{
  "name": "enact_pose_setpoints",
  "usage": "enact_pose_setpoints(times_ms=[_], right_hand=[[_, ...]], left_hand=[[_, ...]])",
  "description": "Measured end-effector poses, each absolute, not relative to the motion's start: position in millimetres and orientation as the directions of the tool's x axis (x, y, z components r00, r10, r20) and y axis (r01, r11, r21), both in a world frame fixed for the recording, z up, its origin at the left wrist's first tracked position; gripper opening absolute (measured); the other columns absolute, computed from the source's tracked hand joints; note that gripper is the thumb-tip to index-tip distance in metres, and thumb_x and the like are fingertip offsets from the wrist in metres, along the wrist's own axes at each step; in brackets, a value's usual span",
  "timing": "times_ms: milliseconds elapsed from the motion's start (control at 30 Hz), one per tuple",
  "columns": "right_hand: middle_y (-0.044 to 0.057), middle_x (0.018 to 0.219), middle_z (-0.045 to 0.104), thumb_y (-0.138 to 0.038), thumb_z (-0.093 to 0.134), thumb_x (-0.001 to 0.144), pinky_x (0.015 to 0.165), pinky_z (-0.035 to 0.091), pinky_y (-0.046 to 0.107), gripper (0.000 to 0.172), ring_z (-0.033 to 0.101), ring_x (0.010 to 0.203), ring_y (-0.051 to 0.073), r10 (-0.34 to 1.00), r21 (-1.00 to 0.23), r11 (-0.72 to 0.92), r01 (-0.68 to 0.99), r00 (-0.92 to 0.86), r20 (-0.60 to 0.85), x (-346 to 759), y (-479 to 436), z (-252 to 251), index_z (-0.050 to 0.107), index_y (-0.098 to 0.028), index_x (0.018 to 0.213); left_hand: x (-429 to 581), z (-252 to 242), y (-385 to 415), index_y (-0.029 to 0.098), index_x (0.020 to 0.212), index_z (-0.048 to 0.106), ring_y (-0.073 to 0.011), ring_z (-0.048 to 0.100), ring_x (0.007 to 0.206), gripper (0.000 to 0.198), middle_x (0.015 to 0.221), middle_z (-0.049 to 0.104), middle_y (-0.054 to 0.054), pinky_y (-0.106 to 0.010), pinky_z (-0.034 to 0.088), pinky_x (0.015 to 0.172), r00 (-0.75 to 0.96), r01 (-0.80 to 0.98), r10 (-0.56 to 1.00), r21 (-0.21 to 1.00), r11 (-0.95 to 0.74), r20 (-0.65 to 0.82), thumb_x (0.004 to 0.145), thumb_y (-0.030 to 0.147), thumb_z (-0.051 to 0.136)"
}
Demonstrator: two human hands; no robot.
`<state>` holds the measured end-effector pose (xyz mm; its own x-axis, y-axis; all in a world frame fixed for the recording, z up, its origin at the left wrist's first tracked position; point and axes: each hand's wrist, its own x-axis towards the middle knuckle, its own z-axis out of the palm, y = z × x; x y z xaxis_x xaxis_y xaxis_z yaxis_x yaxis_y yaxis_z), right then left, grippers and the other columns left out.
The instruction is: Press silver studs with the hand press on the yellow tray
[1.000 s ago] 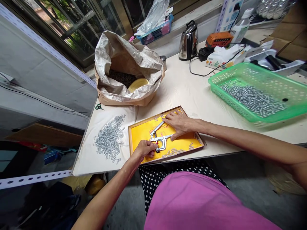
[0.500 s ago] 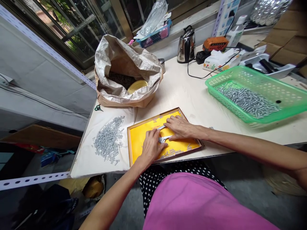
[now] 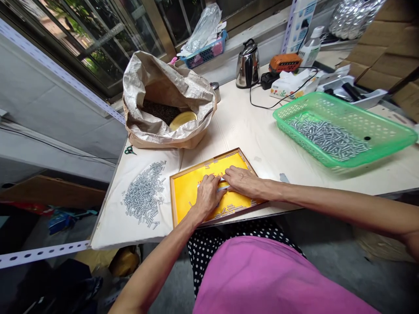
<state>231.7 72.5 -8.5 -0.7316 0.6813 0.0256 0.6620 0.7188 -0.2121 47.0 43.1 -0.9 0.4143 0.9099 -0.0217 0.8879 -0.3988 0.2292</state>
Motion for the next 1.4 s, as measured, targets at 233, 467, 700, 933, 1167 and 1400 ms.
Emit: enact_pose_setpoints(times_ms=[233, 467, 700, 933, 1167, 1400], right_hand=[[0.012, 0.097, 0.065, -0.017, 0.049, 0.098, 0.077, 0.046, 0.034, 0.016, 0.057, 0.095, 0.023, 0.661, -0.218, 0.734, 0.644, -0.75, 0.01, 224, 72, -19, 0.064, -0.014, 0.099], [0.017, 0.11, 0.064, -0.043, 0.063, 0.092, 0.085, 0.045, 0.037, 0.043, 0.056, 0.104, 0.029, 0.678, -0.264, 0.717, 0.645, -0.733, 0.05, 236, 82, -15, 0.06, -0.009, 0.118], [0.013, 0.105, 0.066, -0.025, 0.047, 0.099, 0.082, 0.038, 0.035, 0.024, 0.054, 0.098, 0.025, 0.688, -0.176, 0.72, 0.672, -0.724, 0.05, 240, 114, -21, 0.066, -0.014, 0.108], [0.012, 0.096, 0.066, -0.025, 0.038, 0.101, 0.077, 0.033, 0.036, 0.029, 0.05, 0.091, 0.025, 0.696, -0.134, 0.718, 0.683, -0.702, 0.15, 233, 125, -30, 0.064, -0.015, 0.093], [0.01, 0.091, 0.062, -0.036, 0.03, 0.103, 0.078, 0.037, 0.034, 0.032, 0.053, 0.082, 0.022, 0.691, -0.337, 0.717, 0.61, -0.686, 0.227, 254, 119, -26, 0.056, -0.018, 0.094], [0.012, 0.092, 0.062, -0.042, 0.028, 0.104, 0.079, 0.039, 0.036, 0.037, 0.053, 0.083, 0.023, 0.717, -0.333, 0.697, 0.635, -0.616, 0.325, 272, 113, -17, 0.056, -0.019, 0.094]], left_hand=[[46, -6, 47, 0.017, 0.094, 0.067, -0.0241, 0.059, 0.097, 0.02, 0.096, 0.067, -0.009, -0.035, 0.05, 0.083, 0.396, 0.901, 0.916, 0.219, -0.376, -0.058, 0.095, 0.035, 0.057], [39, -7, 38, 0.018, 0.12, 0.06, -0.0278, 0.057, 0.115, 0.033, 0.123, 0.063, -0.014, -0.045, 0.049, 0.098, 0.438, 0.876, 0.899, 0.212, -0.434, 0.031, 0.093, 0.035, 0.061], [56, -18, 15, 0.018, 0.099, 0.064, -0.0279, 0.051, 0.122, 0.012, 0.125, 0.061, -0.012, -0.047, 0.046, 0.103, 0.603, 0.775, 0.796, 0.196, -0.601, 0.056, 0.096, 0.023, 0.054], [58, -19, 7, 0.017, 0.095, 0.065, -0.0232, 0.058, 0.1, 0.021, 0.1, 0.064, -0.01, -0.039, 0.053, 0.09, 0.56, 0.781, 0.828, 0.311, -0.541, 0.033, 0.1, 0.023, 0.045], [-10, 6, 3, 0.02, 0.105, 0.07, -0.0204, 0.063, 0.098, 0.026, 0.104, 0.066, -0.009, -0.034, 0.052, 0.088, -0.036, 0.828, 0.955, 0.543, -0.137, 0.296, 0.099, 0.028, 0.047], [-24, 7, 10, 0.017, 0.077, 0.075, -0.0169, 0.061, 0.075, 0.03, 0.076, 0.067, -0.005, -0.026, 0.045, 0.071, -0.129, 0.738, 0.989, 0.659, 0.145, -0.073, 0.09, 0.039, 0.058]])
